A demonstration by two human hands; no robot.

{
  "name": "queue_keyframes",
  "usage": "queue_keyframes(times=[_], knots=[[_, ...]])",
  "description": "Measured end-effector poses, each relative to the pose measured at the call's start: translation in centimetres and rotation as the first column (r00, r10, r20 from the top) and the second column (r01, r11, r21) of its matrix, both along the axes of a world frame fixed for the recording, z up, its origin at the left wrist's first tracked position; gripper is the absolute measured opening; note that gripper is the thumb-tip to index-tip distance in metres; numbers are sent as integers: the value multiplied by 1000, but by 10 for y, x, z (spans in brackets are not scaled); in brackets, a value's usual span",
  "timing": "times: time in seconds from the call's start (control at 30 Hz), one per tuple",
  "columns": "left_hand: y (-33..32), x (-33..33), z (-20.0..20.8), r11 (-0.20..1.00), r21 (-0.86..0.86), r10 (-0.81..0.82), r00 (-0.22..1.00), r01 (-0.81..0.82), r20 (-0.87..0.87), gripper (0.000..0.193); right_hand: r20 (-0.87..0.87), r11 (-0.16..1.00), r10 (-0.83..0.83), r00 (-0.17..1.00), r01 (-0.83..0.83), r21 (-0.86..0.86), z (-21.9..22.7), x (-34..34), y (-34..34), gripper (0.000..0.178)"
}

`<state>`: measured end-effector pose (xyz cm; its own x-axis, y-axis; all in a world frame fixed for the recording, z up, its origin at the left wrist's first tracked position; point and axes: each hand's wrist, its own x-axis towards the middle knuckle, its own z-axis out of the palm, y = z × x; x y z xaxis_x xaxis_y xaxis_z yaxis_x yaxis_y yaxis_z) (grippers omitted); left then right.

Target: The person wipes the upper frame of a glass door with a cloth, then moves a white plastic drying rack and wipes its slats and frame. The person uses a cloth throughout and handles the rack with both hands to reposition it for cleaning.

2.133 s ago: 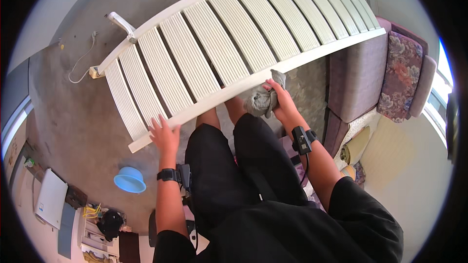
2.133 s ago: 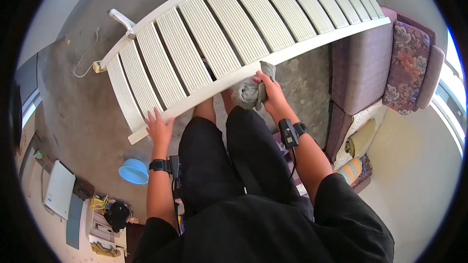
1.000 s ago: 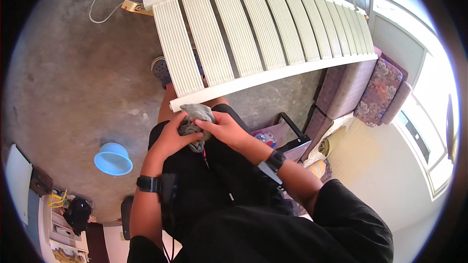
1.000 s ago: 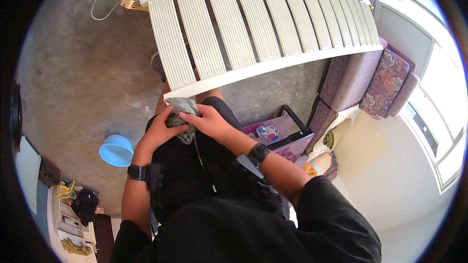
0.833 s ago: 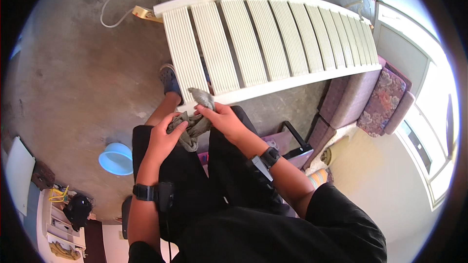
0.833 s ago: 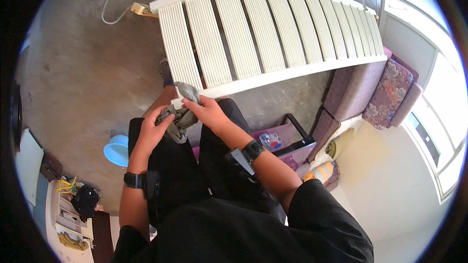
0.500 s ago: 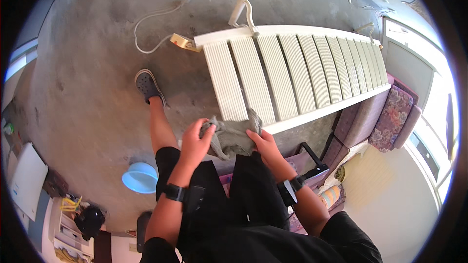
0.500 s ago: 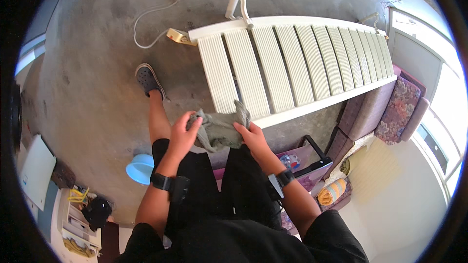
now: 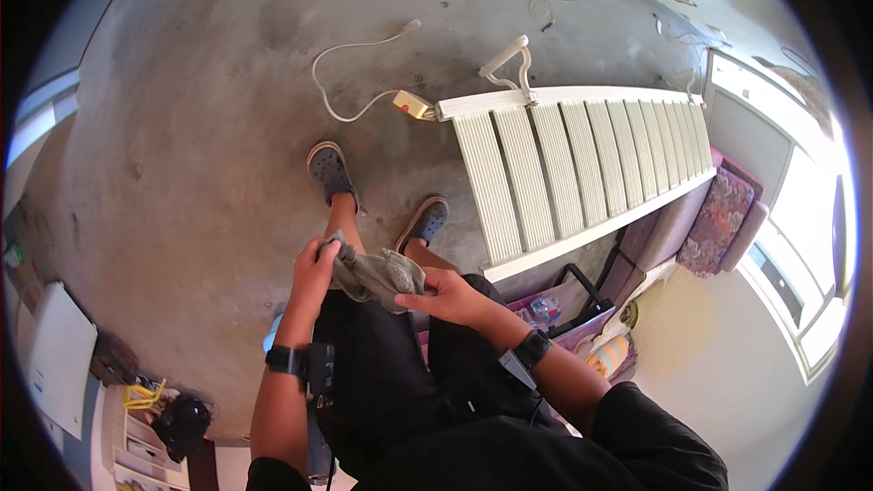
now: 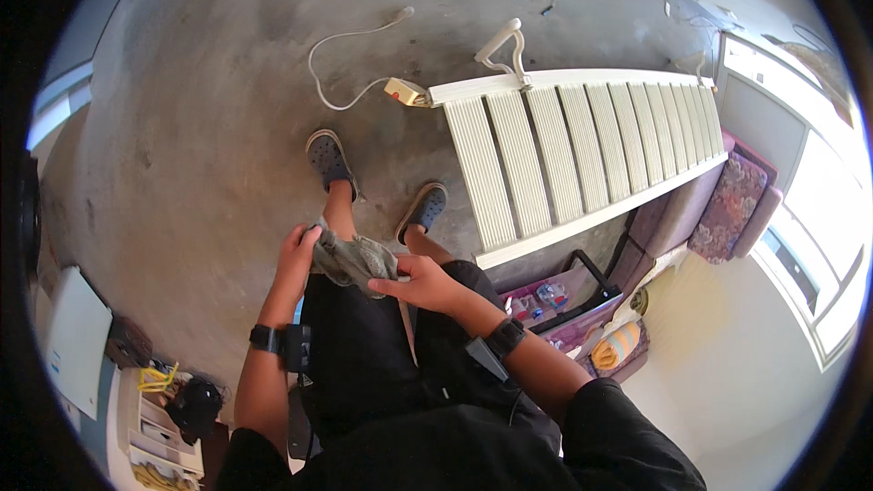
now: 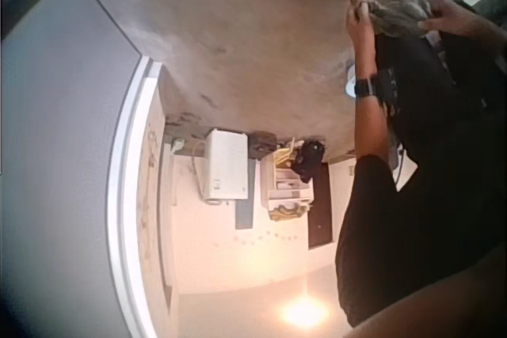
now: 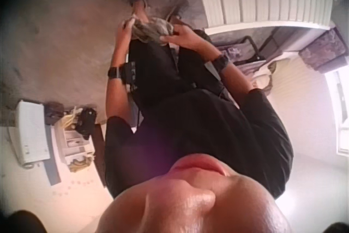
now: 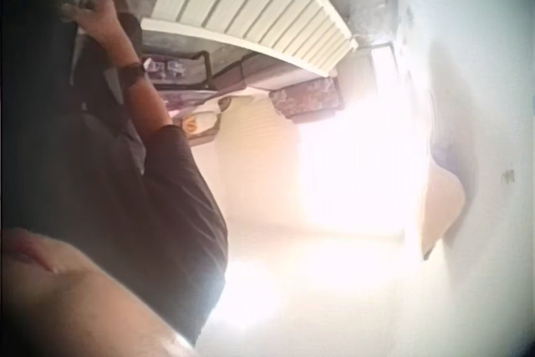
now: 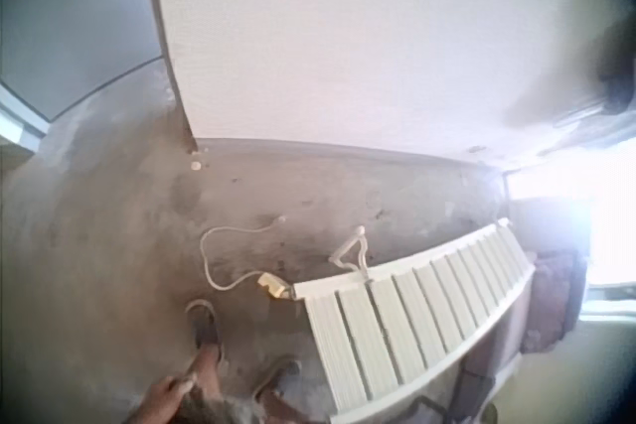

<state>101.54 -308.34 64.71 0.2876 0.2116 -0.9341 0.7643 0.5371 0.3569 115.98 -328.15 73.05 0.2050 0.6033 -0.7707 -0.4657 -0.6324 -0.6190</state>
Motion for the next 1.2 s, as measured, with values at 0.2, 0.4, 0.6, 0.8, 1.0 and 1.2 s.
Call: queue_keyframes(times=[0.2, 0.4, 0.6, 0.8, 1.0, 1.2], knots=[[17, 37, 17, 979, -140, -147, 989, 151, 36, 24, 343, 971, -6, 939, -77, 228, 0, 59, 8, 41], [27, 106, 44, 946, -24, -320, 941, 325, 109, 23, -90, 976, 215, 972, -217, -8, 1, 112, 14, 59], [18, 171, 45, 956, -144, -194, 921, 255, 339, 77, -530, 930, -264, 806, 358, 80, -25, 134, 21, 61], [12, 204, -11, 831, -81, -499, 801, 551, 331, 68, -287, 935, -122, 950, 207, 287, -82, 133, -3, 68], [35, 199, -49, 693, 49, -719, 685, 719, 118, 48, 454, 961, -71, 888, 183, -207, -202, 161, -1, 40], [66, 193, -56, 876, -299, -430, 894, 380, -125, 36, 716, 858, 512, 474, -254, -446, -304, 170, 37, 65]])
